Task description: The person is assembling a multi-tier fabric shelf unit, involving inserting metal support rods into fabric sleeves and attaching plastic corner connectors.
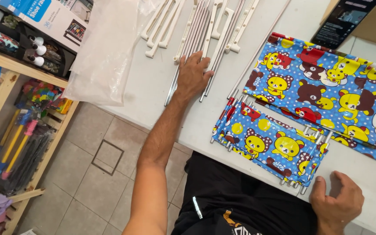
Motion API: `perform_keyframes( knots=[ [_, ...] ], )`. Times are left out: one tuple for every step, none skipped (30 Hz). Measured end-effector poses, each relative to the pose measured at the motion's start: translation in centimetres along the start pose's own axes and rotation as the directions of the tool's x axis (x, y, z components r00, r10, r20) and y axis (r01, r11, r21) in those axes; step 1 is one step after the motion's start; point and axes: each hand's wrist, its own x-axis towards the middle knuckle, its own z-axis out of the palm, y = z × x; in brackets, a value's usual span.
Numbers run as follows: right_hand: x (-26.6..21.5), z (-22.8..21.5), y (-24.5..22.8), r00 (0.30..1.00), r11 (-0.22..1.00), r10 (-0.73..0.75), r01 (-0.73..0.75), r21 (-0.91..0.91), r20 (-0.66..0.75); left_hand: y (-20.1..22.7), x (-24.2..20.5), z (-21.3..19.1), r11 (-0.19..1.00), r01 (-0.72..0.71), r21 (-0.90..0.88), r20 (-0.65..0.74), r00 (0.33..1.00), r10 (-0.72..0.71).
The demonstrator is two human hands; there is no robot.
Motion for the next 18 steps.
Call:
perform_keyframes(
  knots=[
    [0.0, 0.1, 0.0, 1.000, 1.000, 0.006, -0.007, 0.006, 0.007, 0.0, 0.4, 0.2, 1.000, -0.005, 0.001, 0.004, 1.000, 0.005],
    [0.0, 0.1, 0.0, 1.000, 1.000, 0.013, -0.013, 0.013, 0.014, -0.1, 0.8, 0.4, 1.000, -0.009, 0.001, 0.008, 1.000, 0.009],
    [-0.1, 0.2, 0.0, 1.000, 1.000, 0.012, -0.012, 0.014, 0.013, 0.2, 1.0, 0.2, 1.000, -0.009, 0.002, 0.006, 1.000, 0.009],
    [-0.1, 0.2, 0.0, 1.000, 1.000, 0.009, -0.009, 0.016, -0.003, 0.5, 1.1, -0.1, 1.000, -0.019, 0.015, 0.039, 0.999, 0.019],
    [-0.1, 0.2, 0.1, 1.000, 1.000, 0.003, -0.002, 0.019, -0.018, 0.8, 1.2, -0.3, 0.999, -0.027, 0.026, 0.073, 0.997, 0.025],
    [-0.1, 0.1, 0.1, 1.000, 1.000, -0.001, 0.001, 0.020, -0.017, 1.3, 0.6, -0.1, 0.999, -0.023, 0.026, 0.071, 0.997, 0.021],
    [-0.1, 0.1, 0.0, 1.000, 1.000, 0.007, -0.007, 0.007, -0.009, 1.7, 0.1, 0.0, 0.992, -0.106, 0.064, 0.001, 0.994, 0.106],
    [-0.1, 0.1, -0.1, 1.000, 1.000, 0.015, -0.015, -0.007, -0.001, 2.1, -0.4, 0.0, 0.977, -0.185, 0.109, -0.065, 0.979, 0.192],
    [-0.2, 0.0, -0.2, 1.000, 1.000, 0.014, -0.014, -0.003, 0.000, 3.0, -1.6, -0.4, 0.977, -0.182, 0.111, -0.063, 0.980, 0.190],
    [-0.2, -0.1, -0.3, 0.999, 0.999, 0.030, -0.030, -0.013, 0.012, 3.9, -2.9, -0.8, 0.962, -0.254, 0.097, -0.025, 0.966, 0.257],
    [-0.1, -0.1, -0.4, 0.999, 0.999, 0.043, -0.043, -0.022, 0.022, 4.7, -4.2, -1.2, 0.943, -0.321, 0.082, 0.011, 0.947, 0.322],
    [0.0, 0.1, -0.3, 0.999, 0.999, 0.040, -0.040, -0.017, 0.022, 5.0, -5.5, -1.4, 0.944, -0.318, 0.086, 0.010, 0.948, 0.318],
    [-0.1, 0.1, -0.2, 1.000, 0.999, 0.028, -0.028, -0.020, 0.012, 5.3, -7.0, -1.5, 0.933, -0.356, 0.048, -0.025, 0.934, 0.357],
    [-0.1, 0.2, -0.1, 1.000, 1.000, 0.016, -0.016, -0.024, 0.002, 5.6, -8.5, -1.6, 0.919, -0.394, 0.011, -0.061, 0.917, 0.394],
    [-0.3, 0.2, 0.1, 1.000, 1.000, 0.013, -0.013, -0.020, 0.007, 5.2, -9.4, -2.0, 0.922, -0.388, 0.012, -0.059, 0.920, 0.388],
    [-0.4, 0.2, 0.2, 1.000, 1.000, 0.005, -0.005, -0.019, 0.004, 4.8, -10.3, -2.4, 0.948, -0.319, 0.004, -0.110, 0.942, 0.317],
    [-0.5, 0.1, 0.4, 1.000, 1.000, -0.002, 0.002, -0.019, 0.000, 4.5, -11.2, -2.8, 0.968, -0.250, -0.008, -0.160, 0.956, 0.246],
    [-0.7, 0.0, 0.5, 1.000, 1.000, -0.009, 0.009, -0.019, -0.004, 3.7, -12.2, -2.6, 0.969, -0.245, -0.008, -0.158, 0.958, 0.241]
  ],
)
